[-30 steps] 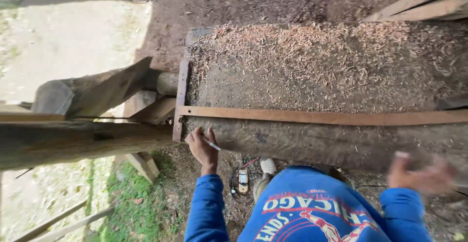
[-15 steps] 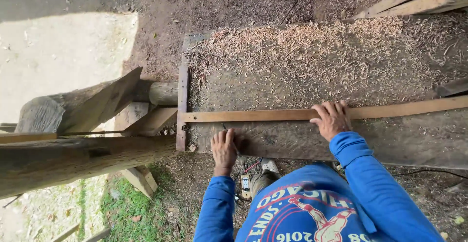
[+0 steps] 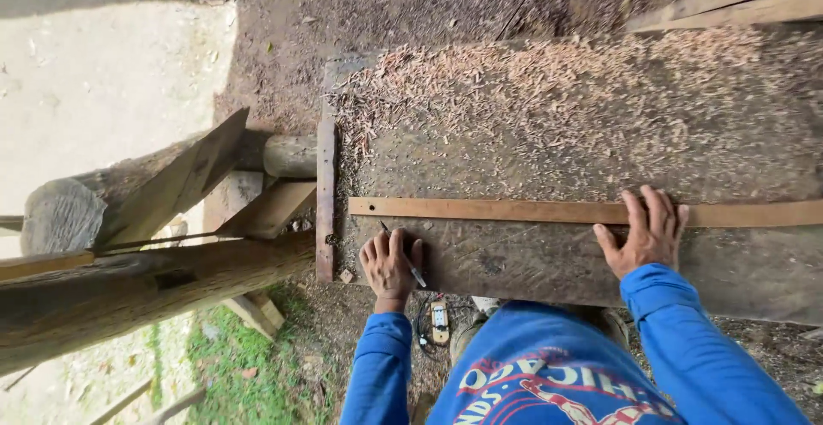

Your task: The person measures a long wooden plank on a workbench using a tape measure and marks it with a pen. They then retrieve another piece of wood from the floor, measure it, and return to the workbench to continue measuring and marking the plank.

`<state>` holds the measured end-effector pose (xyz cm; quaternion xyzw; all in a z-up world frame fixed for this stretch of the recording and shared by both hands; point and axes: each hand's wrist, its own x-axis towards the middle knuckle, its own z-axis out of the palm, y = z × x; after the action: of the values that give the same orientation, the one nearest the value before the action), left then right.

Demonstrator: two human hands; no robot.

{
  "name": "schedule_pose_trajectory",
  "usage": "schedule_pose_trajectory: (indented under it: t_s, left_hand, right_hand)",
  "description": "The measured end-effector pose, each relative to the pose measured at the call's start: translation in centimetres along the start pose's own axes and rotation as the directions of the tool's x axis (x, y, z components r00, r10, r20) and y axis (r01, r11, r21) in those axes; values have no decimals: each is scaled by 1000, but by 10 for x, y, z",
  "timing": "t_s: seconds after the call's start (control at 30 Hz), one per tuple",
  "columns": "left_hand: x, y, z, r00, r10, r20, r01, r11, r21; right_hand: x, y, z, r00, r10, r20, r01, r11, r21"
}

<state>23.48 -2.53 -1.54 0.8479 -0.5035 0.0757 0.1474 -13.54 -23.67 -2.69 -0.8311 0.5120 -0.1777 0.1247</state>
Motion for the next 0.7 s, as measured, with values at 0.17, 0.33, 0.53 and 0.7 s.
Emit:
schedule_pose_trajectory:
  t_s: [0.17, 0.33, 0.53, 0.7]
  left_hand:
    - [0, 2, -7, 999, -30, 12, 30, 999, 30]
    - [5, 2, -1, 999, -42, 25, 41, 998, 40]
    - [4, 3, -2, 999, -44, 16, 43, 997, 58]
    - [-2, 0, 2, 998, -64, 25, 61, 993, 98]
  right_hand:
    - [-3, -3, -3, 998, 33, 60, -32, 999, -15]
    - [6, 0, 0, 996, 45, 83, -40, 998, -55]
    - [6, 0, -4, 996, 37, 76, -32, 997, -66]
    - [5, 0, -3, 996, 27, 83, -23, 998, -56]
